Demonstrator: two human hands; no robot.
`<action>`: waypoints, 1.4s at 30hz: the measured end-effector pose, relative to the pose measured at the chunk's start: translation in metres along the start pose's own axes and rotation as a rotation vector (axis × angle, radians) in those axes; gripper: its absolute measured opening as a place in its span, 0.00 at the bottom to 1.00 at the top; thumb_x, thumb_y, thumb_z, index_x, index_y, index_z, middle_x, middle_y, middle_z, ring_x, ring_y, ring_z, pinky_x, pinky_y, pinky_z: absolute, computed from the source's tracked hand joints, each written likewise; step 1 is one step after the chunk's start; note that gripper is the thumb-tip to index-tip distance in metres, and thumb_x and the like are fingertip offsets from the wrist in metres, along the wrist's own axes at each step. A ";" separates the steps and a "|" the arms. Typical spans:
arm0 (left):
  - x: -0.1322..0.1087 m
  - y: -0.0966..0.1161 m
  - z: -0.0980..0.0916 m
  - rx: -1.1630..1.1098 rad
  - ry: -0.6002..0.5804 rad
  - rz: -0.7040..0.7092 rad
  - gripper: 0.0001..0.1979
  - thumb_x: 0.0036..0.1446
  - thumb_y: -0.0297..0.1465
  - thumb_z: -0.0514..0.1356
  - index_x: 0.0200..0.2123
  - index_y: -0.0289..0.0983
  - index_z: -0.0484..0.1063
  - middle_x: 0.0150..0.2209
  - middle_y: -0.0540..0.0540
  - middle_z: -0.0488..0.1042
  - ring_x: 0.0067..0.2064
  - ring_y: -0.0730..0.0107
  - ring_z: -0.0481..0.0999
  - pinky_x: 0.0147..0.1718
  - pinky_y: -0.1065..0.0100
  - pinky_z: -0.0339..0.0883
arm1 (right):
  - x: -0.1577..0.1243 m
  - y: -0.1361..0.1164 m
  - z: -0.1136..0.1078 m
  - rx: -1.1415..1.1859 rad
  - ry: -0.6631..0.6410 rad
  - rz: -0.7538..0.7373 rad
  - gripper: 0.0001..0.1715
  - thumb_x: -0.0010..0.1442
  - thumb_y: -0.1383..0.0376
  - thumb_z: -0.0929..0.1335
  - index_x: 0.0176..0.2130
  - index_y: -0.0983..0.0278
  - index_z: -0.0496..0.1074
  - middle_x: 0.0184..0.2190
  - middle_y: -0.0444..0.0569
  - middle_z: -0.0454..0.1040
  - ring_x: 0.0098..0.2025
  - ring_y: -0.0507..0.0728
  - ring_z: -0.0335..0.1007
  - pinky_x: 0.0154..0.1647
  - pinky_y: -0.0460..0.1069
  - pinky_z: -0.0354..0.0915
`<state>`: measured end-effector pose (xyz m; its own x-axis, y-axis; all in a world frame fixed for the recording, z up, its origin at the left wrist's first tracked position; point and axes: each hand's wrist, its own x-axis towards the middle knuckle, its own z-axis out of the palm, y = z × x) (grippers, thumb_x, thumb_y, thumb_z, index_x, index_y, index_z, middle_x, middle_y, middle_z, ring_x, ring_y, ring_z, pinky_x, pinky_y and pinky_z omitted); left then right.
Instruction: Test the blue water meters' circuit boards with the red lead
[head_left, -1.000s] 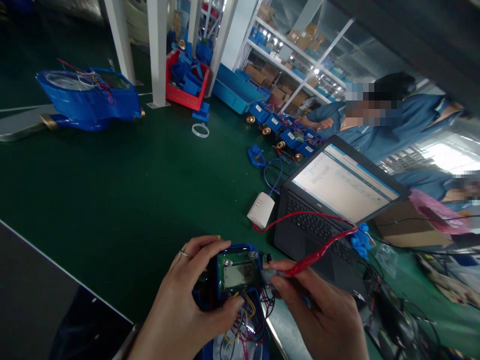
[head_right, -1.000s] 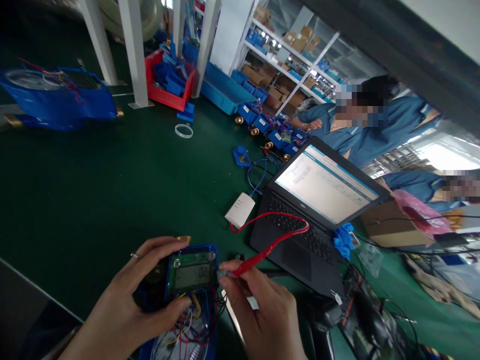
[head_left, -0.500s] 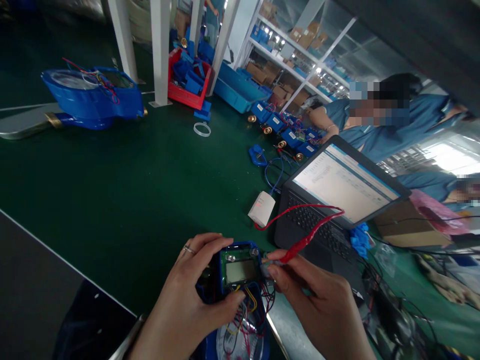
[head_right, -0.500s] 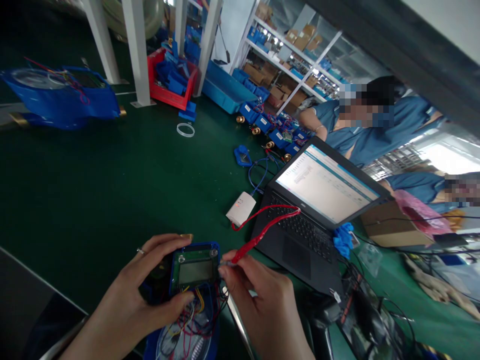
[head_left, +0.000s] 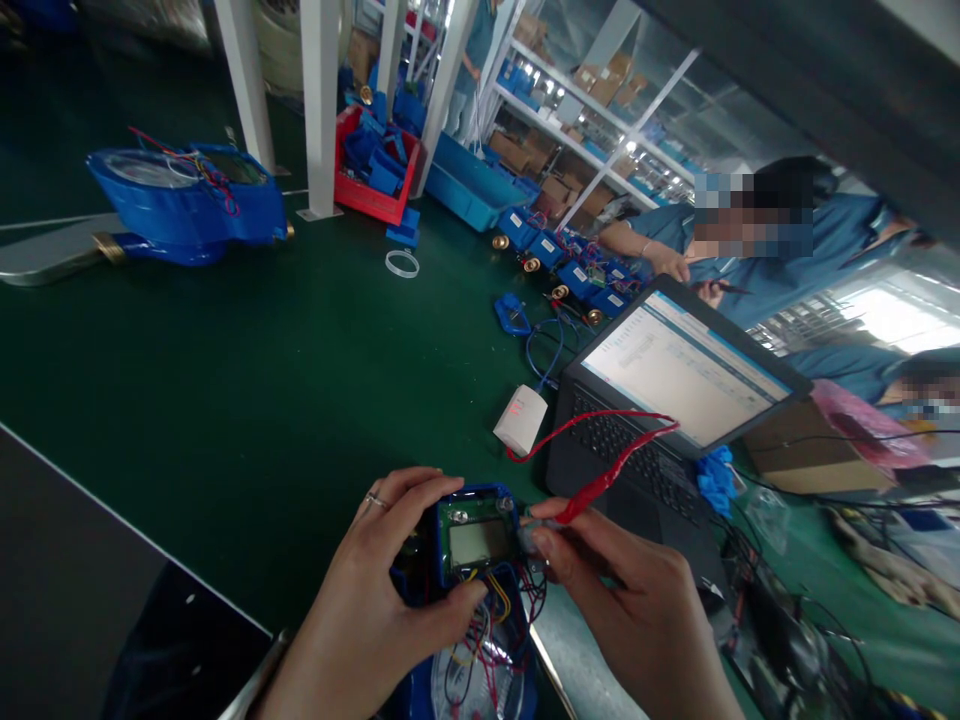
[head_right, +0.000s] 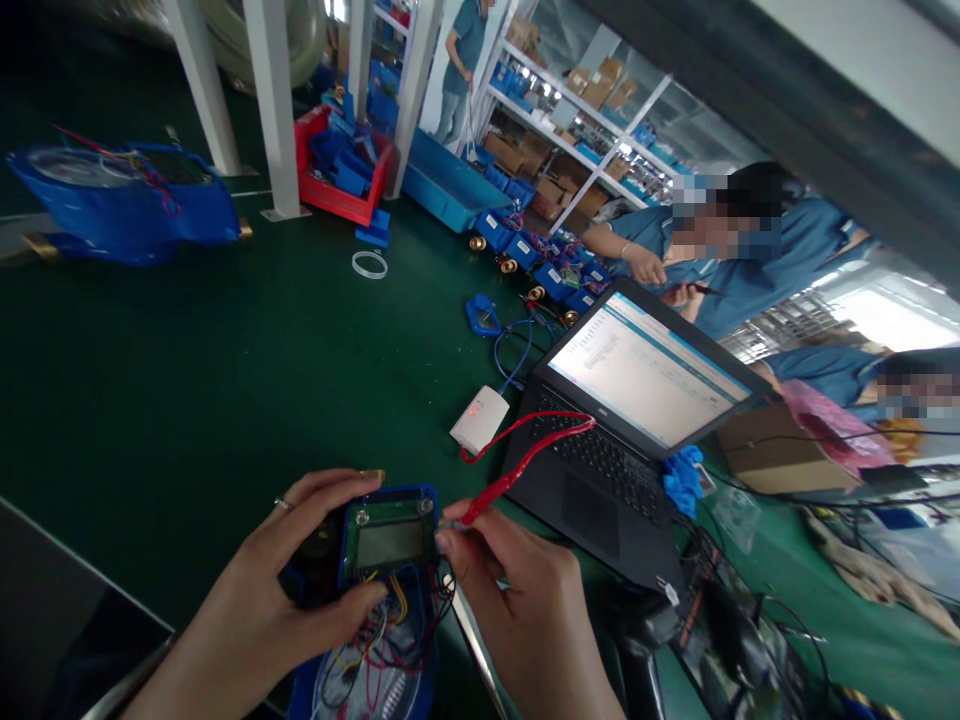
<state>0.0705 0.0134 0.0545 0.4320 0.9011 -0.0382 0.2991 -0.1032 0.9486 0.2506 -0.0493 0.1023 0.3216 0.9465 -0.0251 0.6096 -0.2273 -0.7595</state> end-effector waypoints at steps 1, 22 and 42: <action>0.000 0.000 0.000 0.003 0.000 0.006 0.26 0.47 0.31 0.62 0.51 0.53 0.65 0.52 0.49 0.67 0.52 0.59 0.70 0.50 0.51 0.67 | 0.000 0.000 0.000 -0.004 -0.001 -0.002 0.08 0.60 0.63 0.67 0.36 0.63 0.77 0.22 0.41 0.73 0.22 0.48 0.68 0.24 0.41 0.63; 0.000 0.000 0.000 0.002 0.004 0.002 0.25 0.47 0.32 0.62 0.50 0.55 0.65 0.51 0.52 0.67 0.52 0.60 0.69 0.50 0.52 0.67 | -0.005 0.006 -0.003 0.025 -0.018 0.028 0.11 0.61 0.61 0.65 0.38 0.63 0.76 0.26 0.44 0.78 0.23 0.51 0.74 0.24 0.43 0.69; 0.001 0.000 0.001 0.001 -0.001 0.005 0.25 0.48 0.31 0.62 0.51 0.53 0.66 0.51 0.49 0.67 0.51 0.60 0.70 0.50 0.52 0.67 | -0.001 0.001 -0.004 -0.042 -0.046 -0.004 0.09 0.62 0.62 0.65 0.38 0.61 0.75 0.24 0.41 0.76 0.23 0.49 0.71 0.24 0.41 0.64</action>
<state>0.0717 0.0138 0.0543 0.4341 0.9002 -0.0332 0.2973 -0.1084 0.9486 0.2538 -0.0519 0.1043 0.2863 0.9567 -0.0523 0.6412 -0.2319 -0.7315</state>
